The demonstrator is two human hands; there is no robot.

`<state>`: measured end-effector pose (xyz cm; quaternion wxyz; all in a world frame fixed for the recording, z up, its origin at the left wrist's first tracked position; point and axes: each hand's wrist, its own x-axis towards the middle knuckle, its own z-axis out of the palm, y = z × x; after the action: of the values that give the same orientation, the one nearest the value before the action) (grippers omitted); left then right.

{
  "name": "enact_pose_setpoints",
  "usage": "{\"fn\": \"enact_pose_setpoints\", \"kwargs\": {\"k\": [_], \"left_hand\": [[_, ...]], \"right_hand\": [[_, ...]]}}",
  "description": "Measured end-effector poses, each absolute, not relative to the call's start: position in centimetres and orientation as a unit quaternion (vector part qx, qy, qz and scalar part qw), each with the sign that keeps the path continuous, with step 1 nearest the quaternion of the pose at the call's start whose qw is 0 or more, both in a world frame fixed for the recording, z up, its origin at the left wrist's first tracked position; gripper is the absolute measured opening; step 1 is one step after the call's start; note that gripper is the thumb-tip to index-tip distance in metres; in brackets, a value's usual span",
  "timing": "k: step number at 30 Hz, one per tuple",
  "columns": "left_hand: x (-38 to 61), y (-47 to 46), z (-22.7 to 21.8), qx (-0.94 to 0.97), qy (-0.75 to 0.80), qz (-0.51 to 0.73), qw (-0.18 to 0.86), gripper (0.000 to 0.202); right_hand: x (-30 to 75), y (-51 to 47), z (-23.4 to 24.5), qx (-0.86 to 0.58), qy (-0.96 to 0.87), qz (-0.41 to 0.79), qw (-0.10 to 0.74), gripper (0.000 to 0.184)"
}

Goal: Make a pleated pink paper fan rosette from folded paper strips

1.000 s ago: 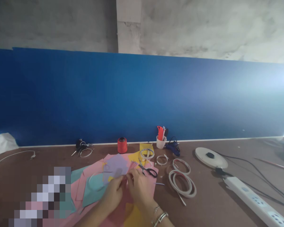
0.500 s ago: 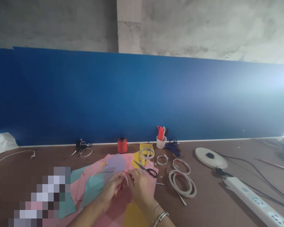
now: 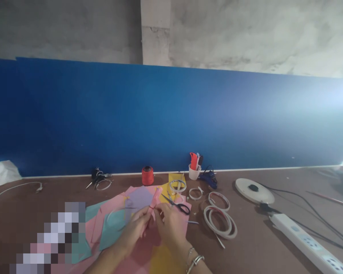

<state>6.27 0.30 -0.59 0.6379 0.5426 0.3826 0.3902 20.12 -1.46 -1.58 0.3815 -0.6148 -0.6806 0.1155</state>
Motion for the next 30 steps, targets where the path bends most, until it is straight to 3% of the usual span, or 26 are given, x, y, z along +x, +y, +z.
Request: {"fn": "enact_pose_setpoints", "kwargs": {"k": [5,13,24,30], "left_hand": [[6.1,0.5,-1.2,0.504,0.392,0.459,0.617,0.037],[6.3,0.6,-0.6,0.49,0.354,0.419,0.677,0.041],[5.9,0.8,-0.4,0.482,0.357,0.388,0.7,0.038],[5.1,1.6,-0.1,0.403,0.367,0.476,0.69,0.035]], "right_hand": [[19.8,-1.2,-1.9,-0.592,-0.604,0.237,0.478,0.028],[19.6,-0.9,-1.1,-0.529,-0.489,0.368,0.588,0.038],[20.1,-1.2,0.3,-0.515,-0.447,0.455,0.573,0.027],[20.8,-1.5,0.7,-0.507,-0.519,0.494,0.479,0.022]]}}
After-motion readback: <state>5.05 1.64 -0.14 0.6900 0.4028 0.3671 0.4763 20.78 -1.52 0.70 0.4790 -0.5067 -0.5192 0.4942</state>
